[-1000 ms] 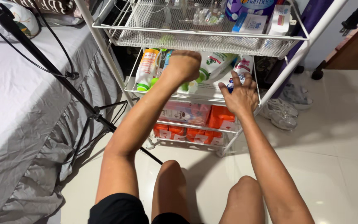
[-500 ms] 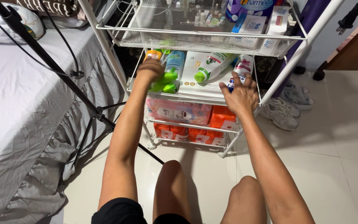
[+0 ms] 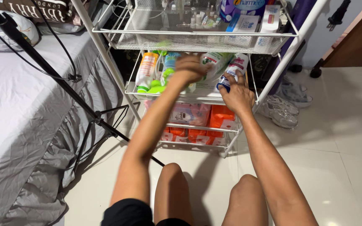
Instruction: The person retrieves a box of toothpaste and a green toy from a wooden cabinet, then kneels to organize items on a white rolling cart. They place the toothpaste box and toy on the cart, then rearrange several bottles and a hair straightener on the shelves.
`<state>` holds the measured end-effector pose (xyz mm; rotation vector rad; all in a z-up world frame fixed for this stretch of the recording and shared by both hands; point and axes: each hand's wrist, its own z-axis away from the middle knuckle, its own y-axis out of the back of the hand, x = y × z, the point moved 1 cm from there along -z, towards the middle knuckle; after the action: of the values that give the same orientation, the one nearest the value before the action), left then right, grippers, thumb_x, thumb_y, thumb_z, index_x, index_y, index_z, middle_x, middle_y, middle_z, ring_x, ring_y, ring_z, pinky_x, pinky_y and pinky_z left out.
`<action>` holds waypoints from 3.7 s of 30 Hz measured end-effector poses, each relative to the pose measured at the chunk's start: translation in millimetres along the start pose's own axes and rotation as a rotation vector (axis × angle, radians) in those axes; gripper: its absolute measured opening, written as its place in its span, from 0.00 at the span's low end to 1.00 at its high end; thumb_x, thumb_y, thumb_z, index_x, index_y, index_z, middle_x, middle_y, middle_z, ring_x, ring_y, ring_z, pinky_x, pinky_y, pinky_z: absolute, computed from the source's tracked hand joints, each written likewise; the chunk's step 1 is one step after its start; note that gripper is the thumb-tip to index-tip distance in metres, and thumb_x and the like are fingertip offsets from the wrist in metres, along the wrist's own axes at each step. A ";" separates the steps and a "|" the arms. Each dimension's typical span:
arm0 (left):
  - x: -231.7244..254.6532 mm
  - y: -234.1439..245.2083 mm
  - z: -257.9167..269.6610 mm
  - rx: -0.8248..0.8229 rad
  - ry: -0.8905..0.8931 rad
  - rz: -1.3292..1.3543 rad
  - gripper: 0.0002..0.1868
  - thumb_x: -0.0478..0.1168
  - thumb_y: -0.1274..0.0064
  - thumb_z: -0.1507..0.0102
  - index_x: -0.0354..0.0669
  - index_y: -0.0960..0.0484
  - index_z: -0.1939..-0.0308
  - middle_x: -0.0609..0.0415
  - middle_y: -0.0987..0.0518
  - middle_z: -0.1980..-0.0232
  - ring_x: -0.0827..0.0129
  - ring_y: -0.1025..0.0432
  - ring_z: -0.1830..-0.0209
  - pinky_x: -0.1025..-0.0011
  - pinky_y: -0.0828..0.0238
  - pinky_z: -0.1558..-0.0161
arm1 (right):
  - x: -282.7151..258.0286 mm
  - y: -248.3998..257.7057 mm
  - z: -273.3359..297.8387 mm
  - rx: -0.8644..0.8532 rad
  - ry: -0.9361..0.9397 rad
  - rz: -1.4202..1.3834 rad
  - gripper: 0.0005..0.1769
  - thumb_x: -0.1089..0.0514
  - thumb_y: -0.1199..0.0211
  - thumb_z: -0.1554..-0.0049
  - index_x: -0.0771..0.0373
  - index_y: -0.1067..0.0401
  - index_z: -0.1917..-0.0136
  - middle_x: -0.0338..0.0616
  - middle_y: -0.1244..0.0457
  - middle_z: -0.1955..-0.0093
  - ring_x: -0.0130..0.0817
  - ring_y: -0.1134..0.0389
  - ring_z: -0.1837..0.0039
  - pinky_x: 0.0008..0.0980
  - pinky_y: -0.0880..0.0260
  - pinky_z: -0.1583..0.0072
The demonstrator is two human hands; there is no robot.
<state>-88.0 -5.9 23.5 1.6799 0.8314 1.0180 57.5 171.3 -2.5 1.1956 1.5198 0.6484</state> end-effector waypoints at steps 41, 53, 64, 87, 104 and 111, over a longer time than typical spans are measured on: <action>0.4 20.4 131.4 -0.078 0.138 -0.085 0.35 0.68 0.64 0.30 0.46 0.31 0.32 0.45 0.31 0.30 0.41 0.39 0.31 0.38 0.57 0.30 | 10.3 -16.2 11.1 0.491 0.145 -0.070 0.26 0.36 0.47 0.32 0.60 0.32 0.37 0.50 0.41 0.35 0.53 0.45 0.27 0.57 0.41 0.33; -50.8 32.8 156.2 0.151 0.320 -0.055 0.34 0.62 0.58 0.30 0.47 0.34 0.27 0.43 0.29 0.30 0.49 0.40 0.28 0.35 0.58 0.32 | 16.3 -18.2 9.4 0.438 0.138 -0.068 0.35 0.29 0.53 0.32 0.53 0.36 0.25 0.55 0.48 0.26 0.59 0.51 0.23 0.63 0.43 0.34; -69.9 41.8 137.5 -0.090 0.302 0.132 0.26 0.57 0.46 0.36 0.66 0.26 0.34 0.53 0.22 0.36 0.43 0.34 0.36 0.40 0.56 0.33 | 9.0 -3.1 15.7 0.308 0.194 -0.034 0.33 0.39 0.38 0.41 0.40 0.35 0.24 0.52 0.50 0.22 0.59 0.51 0.22 0.62 0.43 0.30; -40.0 -4.2 117.1 0.238 -0.228 0.069 0.25 0.57 0.59 0.31 0.53 0.20 0.37 0.42 0.25 0.33 0.36 0.34 0.35 0.30 0.48 0.36 | 13.0 -7.6 15.8 0.330 0.245 0.052 0.35 0.24 0.45 0.41 0.39 0.29 0.28 0.52 0.51 0.23 0.55 0.55 0.20 0.68 0.65 0.23; -100.9 -39.8 -20.9 0.111 0.276 -0.404 0.20 0.43 0.60 0.34 0.43 0.18 0.44 0.41 0.30 0.30 0.50 0.25 0.45 0.37 0.46 0.38 | 13.2 -6.5 16.3 0.356 0.293 0.037 0.36 0.25 0.47 0.39 0.43 0.32 0.25 0.52 0.51 0.24 0.55 0.52 0.22 0.67 0.62 0.23; 28.9 20.6 113.1 0.750 -0.317 -0.056 0.15 0.38 0.52 0.27 0.44 0.21 0.37 0.52 0.18 0.46 0.60 0.24 0.42 0.52 0.44 0.30 | 18.1 -12.6 15.1 0.372 0.291 0.019 0.42 0.24 0.51 0.37 0.49 0.39 0.20 0.52 0.51 0.22 0.55 0.54 0.20 0.67 0.65 0.22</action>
<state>28.0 -29.9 29.5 2.3451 1.1126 0.3790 68.1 180.8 -25.2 1.4413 1.9363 0.5861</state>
